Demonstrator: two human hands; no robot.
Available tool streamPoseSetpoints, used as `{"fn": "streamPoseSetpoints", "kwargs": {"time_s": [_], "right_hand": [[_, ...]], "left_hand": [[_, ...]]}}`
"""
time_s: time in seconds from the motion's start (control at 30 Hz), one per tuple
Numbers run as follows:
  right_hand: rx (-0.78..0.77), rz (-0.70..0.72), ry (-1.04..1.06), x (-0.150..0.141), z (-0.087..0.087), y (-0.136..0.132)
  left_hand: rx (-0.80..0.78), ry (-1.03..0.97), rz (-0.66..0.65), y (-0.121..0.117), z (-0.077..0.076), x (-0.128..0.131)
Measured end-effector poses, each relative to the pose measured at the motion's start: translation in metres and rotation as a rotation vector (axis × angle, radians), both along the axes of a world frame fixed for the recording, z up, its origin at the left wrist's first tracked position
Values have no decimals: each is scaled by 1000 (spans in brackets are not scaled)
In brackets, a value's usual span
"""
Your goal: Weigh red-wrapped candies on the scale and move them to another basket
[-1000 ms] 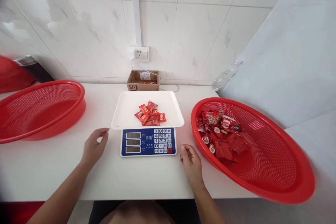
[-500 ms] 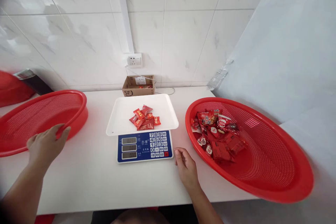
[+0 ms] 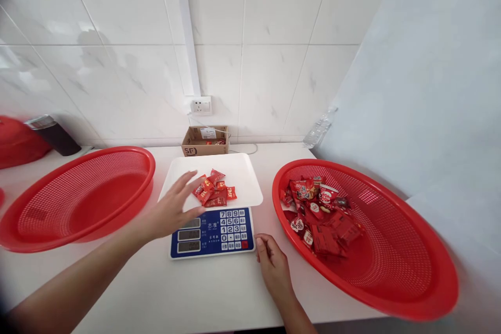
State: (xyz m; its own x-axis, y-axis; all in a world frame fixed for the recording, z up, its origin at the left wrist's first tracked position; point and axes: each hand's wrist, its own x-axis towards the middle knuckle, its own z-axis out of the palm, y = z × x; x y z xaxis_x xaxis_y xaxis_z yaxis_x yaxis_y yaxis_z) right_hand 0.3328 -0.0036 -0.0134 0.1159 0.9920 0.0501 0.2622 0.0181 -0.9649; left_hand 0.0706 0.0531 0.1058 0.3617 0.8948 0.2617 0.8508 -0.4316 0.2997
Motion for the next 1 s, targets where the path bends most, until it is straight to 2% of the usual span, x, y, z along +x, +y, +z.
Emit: {"fn": "streamPoseSetpoints", "kwargs": {"time_s": [0.13,0.27,0.4,0.53,0.73,0.87,1.0], "right_hand": [[8,-16,30,1,-2,-1],[-7,-16,58,2,-3,-2],[-25,-3,63,2,-3,-1],[-22,0,54,2,-3,0],[-21,5,49,2,-6,1],[-18,6,40,2,-7,1],[-17,9,26,3,-6,0]], "left_hand": [[-111,123,-144,39,1,36],[-120,258,-170,59,-3,47],[3,310,-133,66,-6,50],[37,248,-85,74,-7,49],[96,103,107,87,-7,42],[137,6,245,96,8,28],[164,-54,384,92,39,-13]]}}
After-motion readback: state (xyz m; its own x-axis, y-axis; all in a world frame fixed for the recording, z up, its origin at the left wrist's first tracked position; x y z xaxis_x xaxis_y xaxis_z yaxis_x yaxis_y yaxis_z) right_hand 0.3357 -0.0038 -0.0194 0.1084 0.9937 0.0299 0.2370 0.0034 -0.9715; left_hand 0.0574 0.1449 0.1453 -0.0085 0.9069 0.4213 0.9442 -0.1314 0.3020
